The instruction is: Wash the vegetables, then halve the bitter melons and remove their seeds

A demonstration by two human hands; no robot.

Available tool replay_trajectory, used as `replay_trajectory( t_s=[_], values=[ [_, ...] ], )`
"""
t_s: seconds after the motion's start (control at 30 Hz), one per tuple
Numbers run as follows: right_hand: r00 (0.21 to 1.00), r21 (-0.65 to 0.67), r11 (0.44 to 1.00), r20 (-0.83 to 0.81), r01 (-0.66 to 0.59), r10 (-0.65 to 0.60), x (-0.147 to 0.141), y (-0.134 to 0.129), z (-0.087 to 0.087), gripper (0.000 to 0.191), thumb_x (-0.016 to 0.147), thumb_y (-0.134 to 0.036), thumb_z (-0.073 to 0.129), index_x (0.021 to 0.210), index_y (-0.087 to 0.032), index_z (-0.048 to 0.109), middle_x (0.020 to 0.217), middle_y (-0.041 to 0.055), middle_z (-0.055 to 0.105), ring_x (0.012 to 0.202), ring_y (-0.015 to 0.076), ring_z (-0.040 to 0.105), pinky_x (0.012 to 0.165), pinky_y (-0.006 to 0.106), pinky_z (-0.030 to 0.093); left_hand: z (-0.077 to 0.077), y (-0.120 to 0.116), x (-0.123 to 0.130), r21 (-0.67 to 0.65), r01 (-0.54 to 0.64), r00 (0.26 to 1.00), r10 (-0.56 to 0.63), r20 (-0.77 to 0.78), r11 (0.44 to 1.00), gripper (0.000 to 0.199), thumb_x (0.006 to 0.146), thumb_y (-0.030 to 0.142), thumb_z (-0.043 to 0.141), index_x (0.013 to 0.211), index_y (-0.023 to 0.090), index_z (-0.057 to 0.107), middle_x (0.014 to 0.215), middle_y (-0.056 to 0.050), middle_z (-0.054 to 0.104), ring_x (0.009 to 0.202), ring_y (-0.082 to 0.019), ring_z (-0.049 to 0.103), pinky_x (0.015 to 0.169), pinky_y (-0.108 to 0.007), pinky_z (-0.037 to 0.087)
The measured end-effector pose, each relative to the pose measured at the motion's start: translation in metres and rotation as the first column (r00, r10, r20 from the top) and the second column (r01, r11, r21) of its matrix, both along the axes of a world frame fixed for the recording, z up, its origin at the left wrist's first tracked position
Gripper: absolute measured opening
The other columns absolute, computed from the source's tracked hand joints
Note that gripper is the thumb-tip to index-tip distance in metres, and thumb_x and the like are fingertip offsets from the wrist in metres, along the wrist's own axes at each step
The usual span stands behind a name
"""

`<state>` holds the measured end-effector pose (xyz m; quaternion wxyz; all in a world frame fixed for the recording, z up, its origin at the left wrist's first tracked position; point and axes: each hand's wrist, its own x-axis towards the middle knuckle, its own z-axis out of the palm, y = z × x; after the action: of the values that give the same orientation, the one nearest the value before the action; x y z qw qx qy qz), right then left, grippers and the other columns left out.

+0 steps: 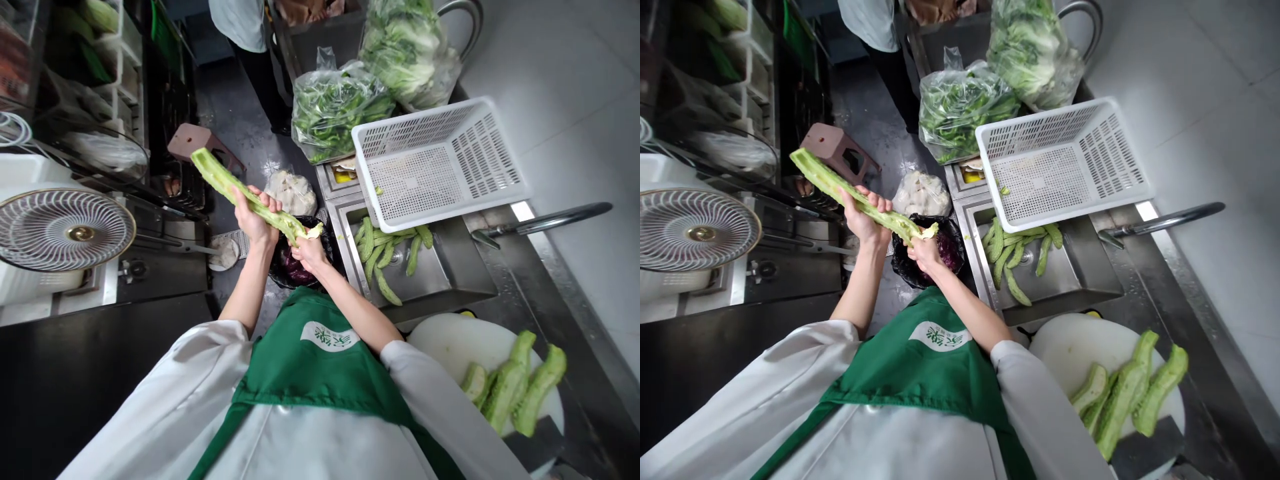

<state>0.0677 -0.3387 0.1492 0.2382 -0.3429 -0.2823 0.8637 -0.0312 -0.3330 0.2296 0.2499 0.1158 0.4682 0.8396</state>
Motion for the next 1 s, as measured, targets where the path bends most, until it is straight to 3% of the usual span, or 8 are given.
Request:
replay_trajectory(
  t_s=[0.1,0.2,0.27,0.37,0.53,0.67,0.8,1.0],
  values=[
    [0.998,0.0,0.998,0.013,-0.058,0.058,-0.007,-0.006,-0.02,0.016,0.074,-0.013,0.058,0.088,-0.02,0.054,0.066,-0.0057,0.058,0.04,0.0023,0.032,0.038,0.014,0.019,-0.01,-0.006,-0.017,0.041,-0.11,0.994,0.111,-0.01,0.993,0.059,0.09,0.078,0.044,0.076,0.021,0.046,0.053,0.008,0.04,0.04,-0.007,0.043,0.048,-0.021,0.042],
    [0.95,0.063,0.97,0.227,-0.235,0.215,-0.008,-0.009,-0.047,0.007,0.08,-0.016,0.06,0.086,-0.019,0.057,0.072,-0.0016,0.063,0.048,0.0058,0.045,0.044,0.016,0.031,-0.027,-0.011,-0.033,-0.003,-0.161,0.984,0.16,-0.078,0.987,0.056,0.091,0.075,0.048,0.078,0.021,0.045,0.055,0.008,0.043,0.042,-0.006,0.047,0.05,-0.021,0.042],
    [0.841,0.195,0.888,0.455,-0.415,0.293,-0.007,-0.005,-0.063,0.004,0.084,-0.02,0.062,0.082,-0.018,0.062,0.073,0.0013,0.065,0.06,0.011,0.056,0.055,0.02,0.042,-0.043,-0.014,-0.042,-0.056,-0.139,0.986,0.133,-0.101,0.989,0.051,0.094,0.069,0.05,0.079,0.02,0.046,0.057,0.007,0.047,0.044,-0.007,0.05,0.051,-0.021,0.043],
    [0.714,0.409,0.701,0.669,-0.584,0.205,-0.009,0.005,-0.074,0.01,0.088,-0.024,0.063,0.082,-0.018,0.068,0.084,0.0053,0.071,0.085,0.0188,0.066,0.077,0.026,0.048,-0.067,-0.018,-0.049,-0.136,-0.109,0.99,0.095,-0.102,0.985,0.043,0.094,0.06,0.056,0.082,0.019,0.05,0.061,0.006,0.053,0.048,-0.007,0.053,0.052,-0.02,0.044],
    [0.842,0.678,0.535,0.525,-0.503,0.125,-0.024,0.016,-0.061,0.026,0.1,-0.035,0.047,0.106,-0.019,0.068,0.103,0.0051,0.073,0.094,0.0198,0.066,0.086,0.027,0.047,-0.098,-0.023,-0.032,-0.185,-0.023,0.997,0.008,-0.079,0.983,0.041,0.086,0.057,0.068,0.085,0.018,0.056,0.067,0.003,0.058,0.053,-0.008,0.055,0.054,-0.021,0.046],
    [0.807,0.706,0.503,0.59,-0.499,-0.028,-0.032,0.012,-0.05,0.032,0.104,-0.034,0.038,0.099,-0.017,0.065,0.095,0.0102,0.072,0.087,0.0239,0.066,0.08,0.03,0.046,-0.109,-0.025,-0.006,-0.21,0.038,0.998,-0.047,-0.039,0.977,0.041,0.084,0.056,0.07,0.081,0.017,0.06,0.072,0.001,0.061,0.061,-0.009,0.058,0.061,-0.021,0.048],
    [0.781,0.726,0.494,0.609,-0.478,-0.14,-0.027,0.012,-0.048,0.026,0.1,-0.022,0.036,0.091,-0.019,0.061,0.087,0.0096,0.07,0.079,0.0231,0.063,0.075,0.029,0.043,-0.106,-0.022,0.009,-0.221,0.033,0.999,-0.039,-0.024,0.975,0.042,0.085,0.058,0.068,0.08,0.017,0.061,0.074,0.0,0.062,0.065,-0.01,0.06,0.066,-0.021,0.05],
    [0.87,0.849,0.435,0.43,-0.3,-0.24,-0.018,0.023,-0.047,0.019,0.091,-0.015,0.036,0.079,-0.022,0.05,0.072,0.0023,0.058,0.065,0.0182,0.052,0.068,0.027,0.04,-0.09,-0.008,0.015,-0.122,0.021,0.999,-0.024,-0.023,0.992,0.041,0.087,0.058,0.067,0.081,0.018,0.06,0.076,0.0,0.061,0.066,-0.01,0.06,0.067,-0.022,0.051]
  ],
)
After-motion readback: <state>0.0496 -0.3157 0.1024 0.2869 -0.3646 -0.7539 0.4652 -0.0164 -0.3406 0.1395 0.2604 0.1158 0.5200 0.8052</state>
